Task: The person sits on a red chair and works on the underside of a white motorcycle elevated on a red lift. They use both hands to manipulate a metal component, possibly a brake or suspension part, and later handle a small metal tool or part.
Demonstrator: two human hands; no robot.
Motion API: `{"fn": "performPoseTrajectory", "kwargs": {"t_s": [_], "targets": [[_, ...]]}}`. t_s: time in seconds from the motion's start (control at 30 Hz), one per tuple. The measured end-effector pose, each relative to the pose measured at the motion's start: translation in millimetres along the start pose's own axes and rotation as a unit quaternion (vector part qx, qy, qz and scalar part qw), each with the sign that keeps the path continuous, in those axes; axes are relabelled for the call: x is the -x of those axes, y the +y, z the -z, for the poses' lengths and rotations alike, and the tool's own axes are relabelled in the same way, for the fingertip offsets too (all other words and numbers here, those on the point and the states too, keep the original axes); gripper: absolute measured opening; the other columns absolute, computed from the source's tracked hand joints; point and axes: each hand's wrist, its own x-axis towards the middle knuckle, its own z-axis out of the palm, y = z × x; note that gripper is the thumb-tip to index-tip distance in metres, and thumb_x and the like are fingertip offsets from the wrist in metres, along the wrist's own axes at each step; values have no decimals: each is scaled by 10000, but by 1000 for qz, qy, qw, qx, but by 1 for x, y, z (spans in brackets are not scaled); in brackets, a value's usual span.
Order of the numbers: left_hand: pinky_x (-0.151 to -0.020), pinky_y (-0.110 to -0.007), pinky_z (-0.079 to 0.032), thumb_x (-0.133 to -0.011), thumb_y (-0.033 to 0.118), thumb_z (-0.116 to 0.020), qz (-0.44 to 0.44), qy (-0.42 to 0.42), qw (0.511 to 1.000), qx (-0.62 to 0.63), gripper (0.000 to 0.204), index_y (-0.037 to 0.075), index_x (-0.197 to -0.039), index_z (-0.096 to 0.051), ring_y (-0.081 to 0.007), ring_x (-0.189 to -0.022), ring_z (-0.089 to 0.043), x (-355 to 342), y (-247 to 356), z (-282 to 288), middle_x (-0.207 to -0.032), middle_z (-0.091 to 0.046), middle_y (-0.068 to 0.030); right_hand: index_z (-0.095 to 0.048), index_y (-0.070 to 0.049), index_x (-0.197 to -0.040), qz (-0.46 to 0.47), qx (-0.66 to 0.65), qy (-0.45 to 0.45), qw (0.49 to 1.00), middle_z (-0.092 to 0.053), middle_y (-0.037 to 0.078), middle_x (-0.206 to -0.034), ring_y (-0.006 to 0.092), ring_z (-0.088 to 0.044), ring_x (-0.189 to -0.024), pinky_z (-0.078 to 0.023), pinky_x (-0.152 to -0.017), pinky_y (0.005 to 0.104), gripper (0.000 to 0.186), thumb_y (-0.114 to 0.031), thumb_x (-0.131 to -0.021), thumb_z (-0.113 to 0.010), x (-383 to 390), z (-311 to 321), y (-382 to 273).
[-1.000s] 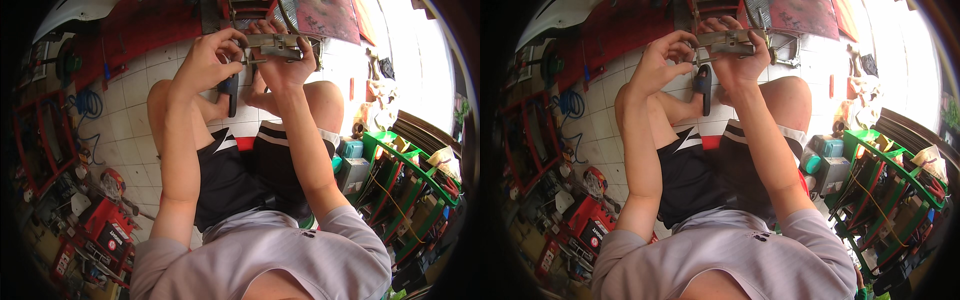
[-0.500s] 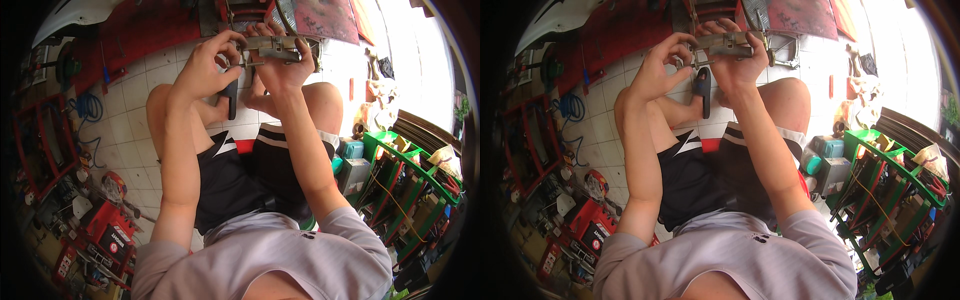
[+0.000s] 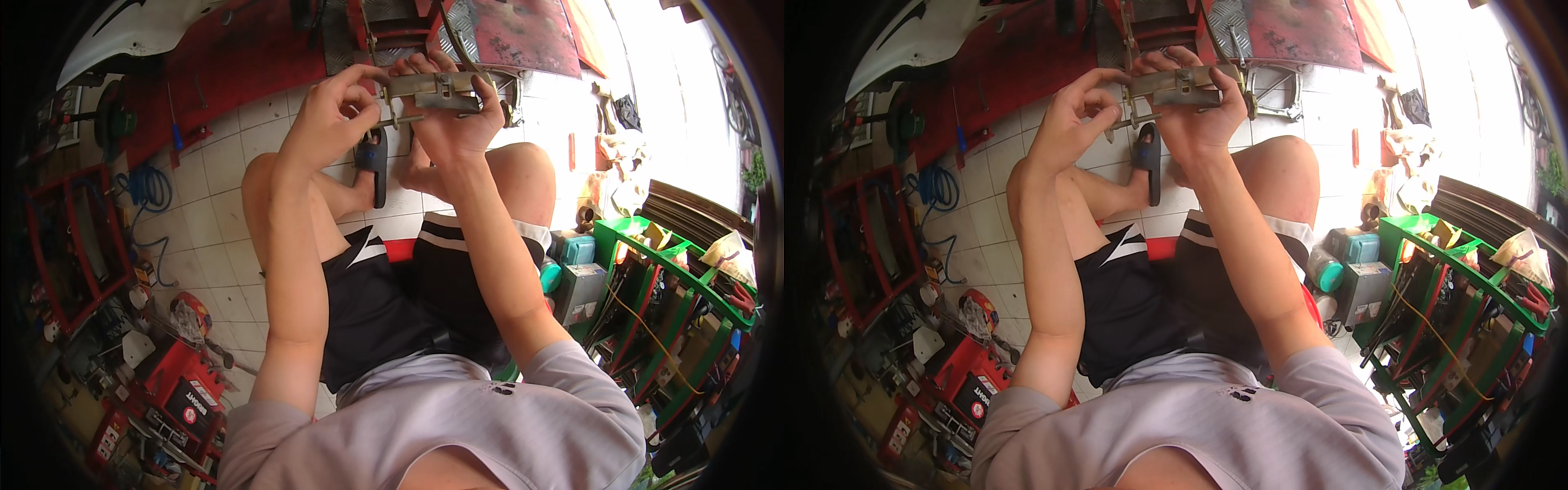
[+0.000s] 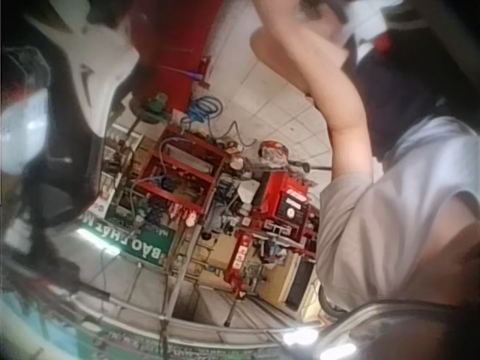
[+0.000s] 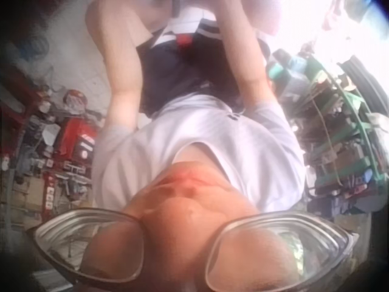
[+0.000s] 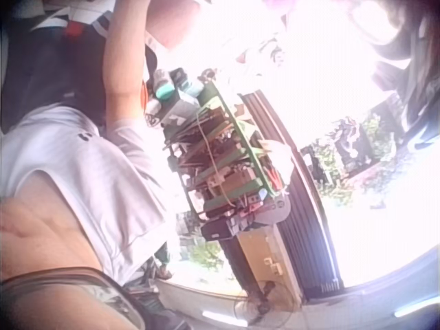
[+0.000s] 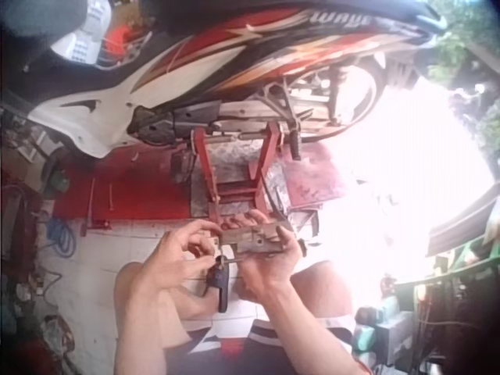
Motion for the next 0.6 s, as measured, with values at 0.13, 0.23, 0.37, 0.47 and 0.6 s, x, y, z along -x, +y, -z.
{"fn": "performPoseTrajectory", "kwargs": {"t_s": [0.13, 0.23, 0.37, 0.47, 0.6], "targets": [[-689, -230, -448, -808, 33, -664, -95, 5, 994, -54, 454, 65, -1246, -550, -87, -746, -544, 2, -3, -2, -768, -584, 20, -481, 37, -1190, -3, -8, -3, 1000, -570, 244, -1142, 418, -499, -1163, -352, -1057, 496, 530, -354, -837, -433, -1, 0, -1], [-693, -230, -454, -835, 69, -672, -129, -13, 990, -53, 441, 67, -1257, -546, -90, -759, -544, 6, -9, 3, -798, -591, 13, -481, 37, -1188, -2, -6, -3, 1000, -570, 240, -1139, 415, -497, -1164, -351, -1057, 493, 528, -355, -838, -432, -1, 0, -1], [-719, -252, -477, -788, 64, -750, 132, -35, 986, 98, 544, 75, -1285, -530, -88, -844, -553, 7, 7, 17, -957, -599, -12, -477, 37, -1187, 3, 14, 3, 1000, -565, 239, -1137, 411, -495, -1163, -351, -1058, 489, 526, -355, -840, -434, 0, -2, -2], [-706, -262, -489, -806, 126, -759, 112, 17, 994, 12, 548, 81, -1300, -526, -96, -851, -578, 3, -6, 20, -989, -612, -26, -474, 38, -1191, 3, 13, 7, 1000, -562, 242, -1137, 409, -496, -1161, -354, -1057, 487, 528, -353, -838, -438, 0, -3, -1], [-661, -248, -478, -910, 226, -663, -15, -17, 1000, -10, 409, 79, -1273, -544, -99, -800, -605, 13, -8, 15, -930, -647, -24, -473, 38, -1193, 3, 9, 1, 1000, -564, 245, -1135, 406, -498, -1159, -356, -1053, 484, 532, -355, -837, -441, -1, 0, -2]]}}
